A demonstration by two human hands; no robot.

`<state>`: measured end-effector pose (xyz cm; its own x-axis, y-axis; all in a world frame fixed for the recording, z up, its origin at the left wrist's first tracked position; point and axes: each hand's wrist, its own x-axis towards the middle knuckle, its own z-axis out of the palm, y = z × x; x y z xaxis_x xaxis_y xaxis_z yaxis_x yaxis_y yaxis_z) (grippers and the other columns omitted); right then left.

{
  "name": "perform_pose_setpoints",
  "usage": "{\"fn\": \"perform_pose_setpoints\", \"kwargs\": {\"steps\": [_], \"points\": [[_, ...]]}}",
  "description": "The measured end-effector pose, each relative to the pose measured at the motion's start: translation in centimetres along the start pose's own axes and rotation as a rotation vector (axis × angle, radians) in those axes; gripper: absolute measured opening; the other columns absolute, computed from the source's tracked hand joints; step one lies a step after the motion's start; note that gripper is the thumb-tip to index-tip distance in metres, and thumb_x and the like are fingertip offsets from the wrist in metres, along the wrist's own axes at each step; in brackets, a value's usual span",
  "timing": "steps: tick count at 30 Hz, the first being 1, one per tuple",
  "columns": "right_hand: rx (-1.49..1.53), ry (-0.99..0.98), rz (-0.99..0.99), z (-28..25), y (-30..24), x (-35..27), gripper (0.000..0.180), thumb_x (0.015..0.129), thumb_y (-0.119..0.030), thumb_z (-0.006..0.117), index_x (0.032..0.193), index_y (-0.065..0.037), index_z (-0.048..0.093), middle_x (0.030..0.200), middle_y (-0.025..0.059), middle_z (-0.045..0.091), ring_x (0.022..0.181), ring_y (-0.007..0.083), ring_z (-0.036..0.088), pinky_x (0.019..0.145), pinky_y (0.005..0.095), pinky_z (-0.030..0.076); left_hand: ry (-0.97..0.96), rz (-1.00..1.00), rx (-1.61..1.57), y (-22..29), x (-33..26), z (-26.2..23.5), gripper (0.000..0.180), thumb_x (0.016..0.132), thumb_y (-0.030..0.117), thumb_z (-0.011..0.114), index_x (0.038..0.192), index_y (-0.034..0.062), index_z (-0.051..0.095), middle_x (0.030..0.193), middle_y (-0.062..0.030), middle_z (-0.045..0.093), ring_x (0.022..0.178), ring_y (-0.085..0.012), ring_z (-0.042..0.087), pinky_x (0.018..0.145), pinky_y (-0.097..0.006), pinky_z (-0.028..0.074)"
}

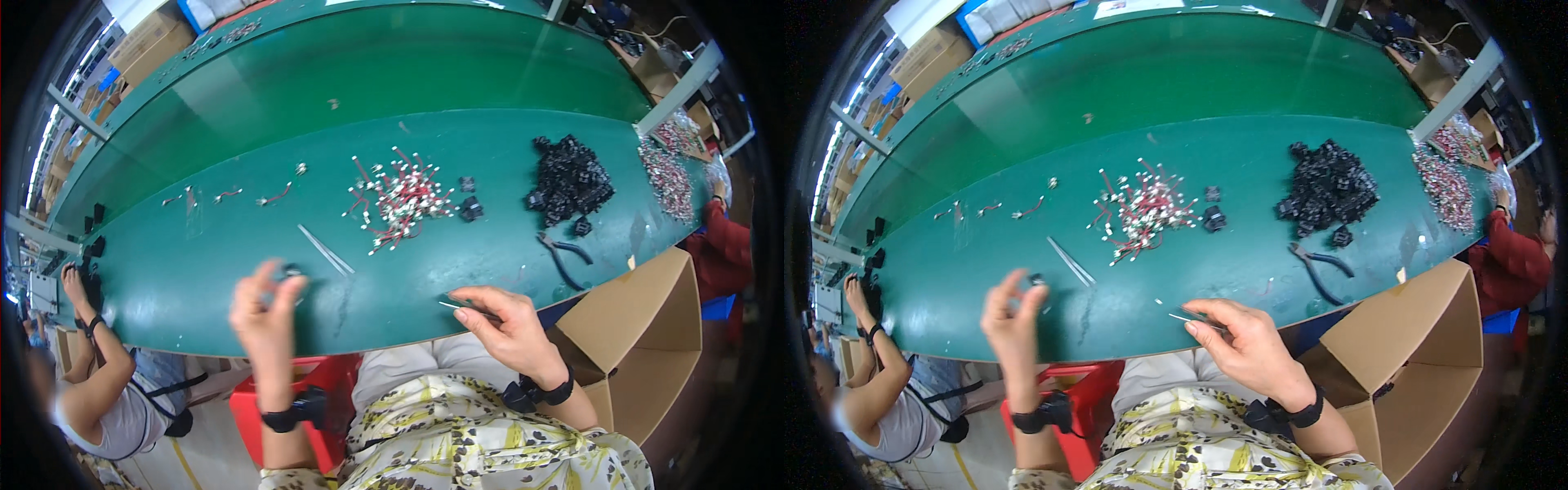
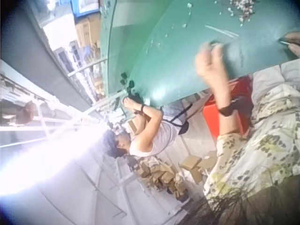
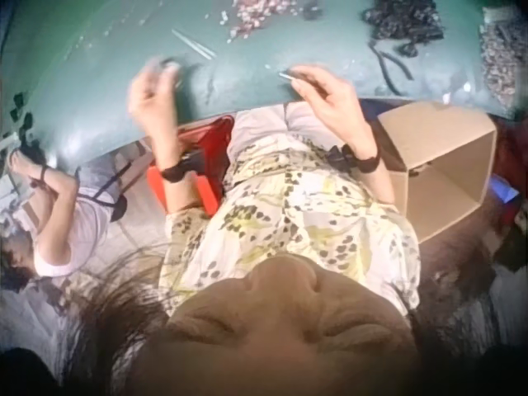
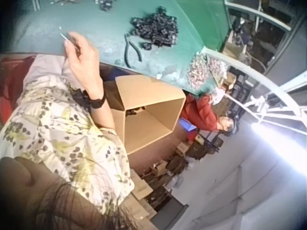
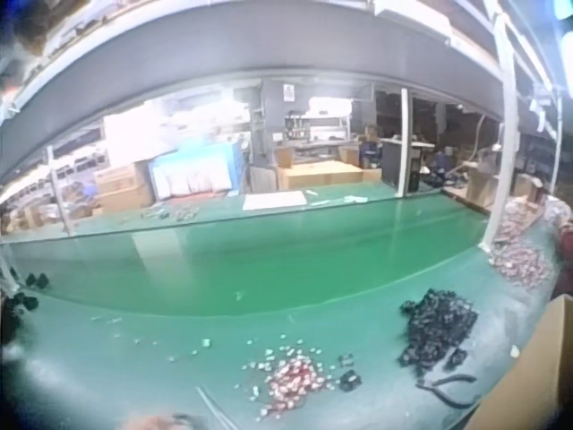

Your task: The person assembles small electronic components by hand at a green workbench. They pick up black plastic housings and red-and-white wire connectors, inserting the wires into the housings. The person occasionally uses tweezers to adjust the components and places the finished assemblies into a cardboard box.

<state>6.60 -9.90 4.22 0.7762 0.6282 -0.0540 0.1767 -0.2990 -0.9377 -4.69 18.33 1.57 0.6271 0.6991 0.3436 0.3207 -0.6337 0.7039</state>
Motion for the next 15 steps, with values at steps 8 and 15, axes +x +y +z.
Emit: {"fn": "perform_pose_setpoints", "kwargs": {"steps": [8,15], "points": [[-0.088,0.204,-0.023,-0.9,1.5,2.5,0.017,0.083,-0.008,0.074,0.094,0.002,0.066,0.065,0.0044,0.059,0.054,0.0034,0.043,0.048,0.0233,0.037,-0.710,-0.589,-1.352,3.7,-1.4,2.2,0.054,0.080,-0.001,0.058,0.133,-0.0008,0.048,0.094,-0.0034,0.054,0.076,-0.0115,0.049,0.066,-0.023,0.042],[-0.243,0.162,-0.211,-1.9,-0.2,7.8,0.015,0.083,-0.009,0.071,0.096,0.000,0.068,0.077,0.0120,0.066,0.059,0.0162,0.060,0.053,0.0304,0.046,-0.904,-0.791,-1.631,6.1,-3.5,6.8,0.036,0.100,0.017,0.052,0.129,-0.0048,0.048,0.127,-0.0242,0.055,0.115,-0.0296,0.059,0.100,-0.037,0.050]]}}
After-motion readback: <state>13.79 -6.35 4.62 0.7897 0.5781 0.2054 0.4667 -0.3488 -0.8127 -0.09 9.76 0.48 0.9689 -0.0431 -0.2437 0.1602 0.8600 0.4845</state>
